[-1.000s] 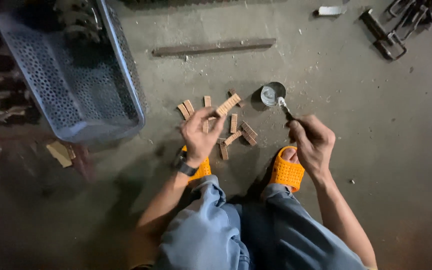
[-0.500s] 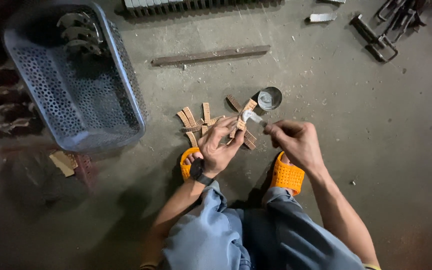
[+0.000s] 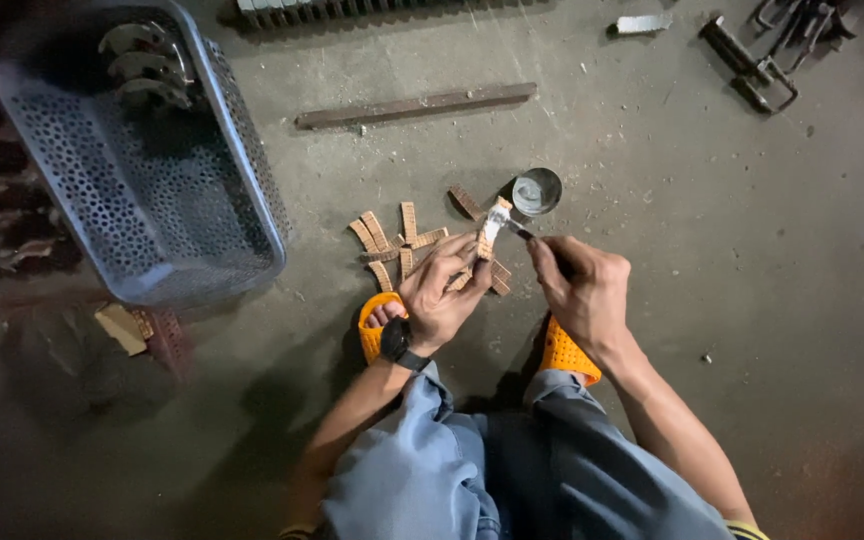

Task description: The person sits on the floor and repeatedly picks up small rectangular wooden pieces. They use a small metal tool to scoop a white substance from a metal cup and apply it to the surface of each piece. After applying the substance, the person places the piece on the floor next to others.

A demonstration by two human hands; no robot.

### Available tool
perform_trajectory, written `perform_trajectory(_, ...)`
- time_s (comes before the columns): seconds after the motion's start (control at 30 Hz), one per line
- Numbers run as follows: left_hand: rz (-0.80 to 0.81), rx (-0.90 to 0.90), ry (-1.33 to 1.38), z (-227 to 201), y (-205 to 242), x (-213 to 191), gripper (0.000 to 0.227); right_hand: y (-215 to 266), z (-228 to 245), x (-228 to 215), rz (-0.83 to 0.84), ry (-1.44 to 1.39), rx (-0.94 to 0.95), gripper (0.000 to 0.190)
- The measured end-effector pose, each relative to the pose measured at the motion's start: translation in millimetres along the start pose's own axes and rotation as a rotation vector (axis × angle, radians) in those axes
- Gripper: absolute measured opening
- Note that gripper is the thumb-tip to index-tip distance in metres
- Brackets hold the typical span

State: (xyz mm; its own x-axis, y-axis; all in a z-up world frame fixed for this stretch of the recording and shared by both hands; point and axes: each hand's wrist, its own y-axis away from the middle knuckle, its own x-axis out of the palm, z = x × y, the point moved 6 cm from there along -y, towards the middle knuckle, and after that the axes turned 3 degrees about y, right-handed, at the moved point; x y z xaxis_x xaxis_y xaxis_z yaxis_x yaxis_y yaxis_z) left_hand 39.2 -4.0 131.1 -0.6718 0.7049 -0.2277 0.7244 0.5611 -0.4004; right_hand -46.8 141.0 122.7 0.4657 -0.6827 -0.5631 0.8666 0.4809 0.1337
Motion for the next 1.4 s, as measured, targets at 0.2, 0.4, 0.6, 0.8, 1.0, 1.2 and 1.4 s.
perform_trajectory(0.2,0.001,-0.021,0.008,4,4,2,0.016,-4,-12,-7,-0.080,0.043,-0.027,0.012)
perform_trajectory(0.4,0.037,-0.259,0.328,30,10,4,0.018,-7,-21,-33,-0.223,-0.129,0.042,0.017)
perform_trajectory(0.6,0.351,-0.769,0.729,40,27,29,0.030,-20,14,-17,-0.043,-0.366,0.126,0.007)
perform_trajectory(0.8,0.340,-0.932,0.882,57,49,41,0.031,-24,21,9,0.104,-0.470,0.077,0.012)
perform_trajectory(1.0,0.296,-0.330,0.173,30,31,21,0.055,-22,-5,-1,-0.088,-0.464,0.140,0.010)
perform_trajectory(1.2,0.143,-0.236,0.170,30,21,6,0.020,-17,-4,-8,-0.066,-0.396,0.127,0.008)
perform_trajectory(1.4,0.070,-0.199,0.098,24,9,3,0.021,-3,-7,10,0.175,-0.571,0.329,0.010)
